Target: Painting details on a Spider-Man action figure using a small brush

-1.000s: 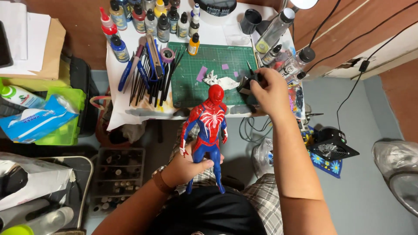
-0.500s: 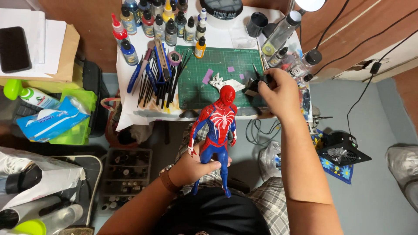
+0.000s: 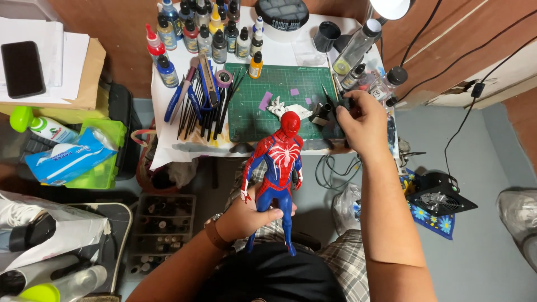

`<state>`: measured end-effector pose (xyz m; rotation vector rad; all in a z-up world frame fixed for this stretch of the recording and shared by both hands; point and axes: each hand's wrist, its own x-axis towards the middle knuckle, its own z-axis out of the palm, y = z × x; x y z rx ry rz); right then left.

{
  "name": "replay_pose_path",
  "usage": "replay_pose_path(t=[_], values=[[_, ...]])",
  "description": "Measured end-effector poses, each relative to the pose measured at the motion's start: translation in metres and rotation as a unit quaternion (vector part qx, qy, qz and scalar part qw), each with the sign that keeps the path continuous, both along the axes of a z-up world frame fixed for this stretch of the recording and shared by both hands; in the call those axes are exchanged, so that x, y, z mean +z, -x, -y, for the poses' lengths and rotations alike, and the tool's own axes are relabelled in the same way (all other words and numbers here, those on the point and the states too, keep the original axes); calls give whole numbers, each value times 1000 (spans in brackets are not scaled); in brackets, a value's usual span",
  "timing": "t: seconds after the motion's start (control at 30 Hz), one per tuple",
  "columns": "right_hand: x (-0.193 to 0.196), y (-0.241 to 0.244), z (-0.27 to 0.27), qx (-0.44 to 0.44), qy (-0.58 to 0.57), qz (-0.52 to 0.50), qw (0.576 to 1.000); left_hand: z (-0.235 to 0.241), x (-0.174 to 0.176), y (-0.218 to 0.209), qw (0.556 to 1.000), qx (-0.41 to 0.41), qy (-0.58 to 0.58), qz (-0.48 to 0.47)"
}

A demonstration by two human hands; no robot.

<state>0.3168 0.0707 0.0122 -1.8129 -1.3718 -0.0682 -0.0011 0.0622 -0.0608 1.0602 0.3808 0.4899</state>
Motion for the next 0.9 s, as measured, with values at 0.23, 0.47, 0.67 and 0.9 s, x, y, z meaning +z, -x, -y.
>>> replay_pose_path(t=[0.23,0.47,0.67,0.9], values=[[-4,-4,6,-13,-9,-13,1000,4,1,-2,1000,-6,13,12],[-8,37,46,84,-303,-407,858,16,11,-8,997,10,4,-72],[11,89,90,157,-350,-521,762,24,31,-2,995,-58,-76,14],[22,117,121,172,-408,-493,749,44,47,-9,988,-112,-103,-5]])
